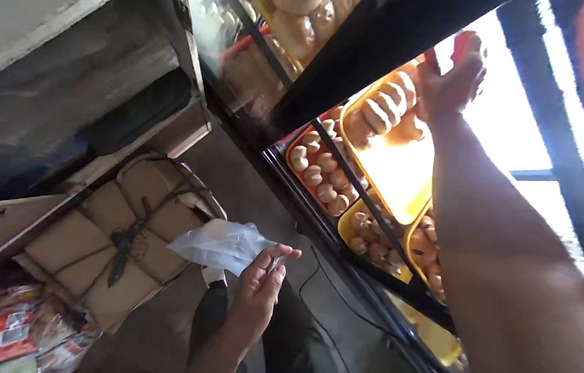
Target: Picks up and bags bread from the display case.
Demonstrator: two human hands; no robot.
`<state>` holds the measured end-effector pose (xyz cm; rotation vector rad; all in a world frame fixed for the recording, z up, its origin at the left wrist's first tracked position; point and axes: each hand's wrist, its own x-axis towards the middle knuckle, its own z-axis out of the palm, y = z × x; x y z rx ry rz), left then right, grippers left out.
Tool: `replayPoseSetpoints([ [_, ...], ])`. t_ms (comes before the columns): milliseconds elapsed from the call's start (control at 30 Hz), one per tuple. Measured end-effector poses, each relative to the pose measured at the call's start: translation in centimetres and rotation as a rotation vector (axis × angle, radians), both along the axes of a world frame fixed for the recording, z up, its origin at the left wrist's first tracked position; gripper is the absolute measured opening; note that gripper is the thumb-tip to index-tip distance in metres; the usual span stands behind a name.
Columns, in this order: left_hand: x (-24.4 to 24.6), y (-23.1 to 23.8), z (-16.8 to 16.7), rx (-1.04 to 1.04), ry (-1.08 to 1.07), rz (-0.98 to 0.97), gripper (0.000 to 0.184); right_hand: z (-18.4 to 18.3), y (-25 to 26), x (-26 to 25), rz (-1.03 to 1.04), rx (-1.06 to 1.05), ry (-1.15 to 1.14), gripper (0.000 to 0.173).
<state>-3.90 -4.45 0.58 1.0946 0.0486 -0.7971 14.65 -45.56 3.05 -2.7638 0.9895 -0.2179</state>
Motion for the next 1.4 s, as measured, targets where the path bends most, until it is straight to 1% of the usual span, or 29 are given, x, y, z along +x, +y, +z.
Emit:
replayPoseSetpoints([
  [67, 0.1, -0.6, 0.1, -0.010, 0.002, -0.001, 0.034, -0.2, -1.9, 0.8, -0.028, -0.050, 0.030, 0.072],
  [133, 0.1, -0.9, 0.0, -0.033, -0.009, -0.006, 0.034, -2.3, -5.6, 1.5, -0.005, -0.133, 0.010, 0.078],
  [167, 0.1, -1.1, -0.1, -0.042, -0.016, -0.014, 0.033, -2.8, -6.7, 2.1, 0.007, -0.155, 0.004, 0.081],
  [200, 0.1, -1.3, -0.2, -0.049, -0.018, -0.022, 0.033, -2.6, -7.0, 2.4, 0.008, -0.140, 0.019, 0.082],
  [300, 0.1, -1.7, -0.7, -0.060, -0.024, -0.029, 0.033, -1.4, -6.3, 2.3, 0.015, -0.085, 0.010, 0.076],
  [367, 0.3, -1.8, -0.9, -0.056, -0.005, -0.024, 0.033, -1.6, -6.4, 1.7, 0.021, -0.078, -0.020, 0.078],
  [500, 0.7, -1.9, -1.1, -0.042, 0.020, -0.022, 0.033, -1.4, -5.6, 1.5, 0.042, -0.053, 0.009, 0.078],
  [567, 1.0, -2.0, -1.0, -0.023, 0.013, -0.017, 0.033, -1.6, -6.6, 2.3, 0.096, -0.063, 0.004, 0.079],
  [667, 1.2, -2.3, -1.4, -0.021, 0.008, -0.020, 0.033, -2.0, -8.9, 4.2, 0.101, -0.033, 0.039, 0.074],
  [800, 1.2, -2.6, -2.0, -0.020, -0.001, -0.024, 0.033, -2.7, -11.7, 5.9, 0.091, 0.028, 0.114, 0.073],
  [867, 1.3, -2.7, -2.0, -0.013, 0.011, -0.021, 0.033, -2.5, -12.3, 6.3, 0.073, 0.004, 0.141, 0.071],
  [967, 1.5, -2.7, -2.1, -0.011, 0.023, -0.021, 0.033, -2.4, -12.4, 6.0, 0.086, -0.060, 0.200, 0.060],
  [1000, 1.6, -2.8, -2.1, -0.015, 0.024, -0.021, 0.033, -2.2, -12.3, 5.7, 0.083, -0.068, 0.207, 0.058],
  [1067, 1.9, -2.8, -2.2, -0.012, 0.018, -0.024, 0.033, -1.9, -11.6, 4.8, 0.071, -0.051, 0.192, 0.066],
  [1133, 2.1, -2.7, -2.3, -0.004, 0.015, -0.024, 0.033, -2.6, -12.2, 4.5, 0.084, -0.051, 0.165, 0.068],
  [1233, 2.3, -2.8, -2.5, 0.002, 0.023, -0.030, 0.033, -3.8, -13.7, 4.6, 0.141, -0.021, 0.092, 0.063],
  [1300, 2.5, -2.7, -2.5, 0.003, 0.027, -0.026, 0.033, -3.7, -13.3, 4.4, 0.157, 0.031, 0.044, 0.060],
  [1400, 2.7, -2.5, -2.7, -0.017, 0.028, -0.016, 0.032, -3.5, -13.9, 4.6, 0.190, 0.070, 0.058, 0.050],
])
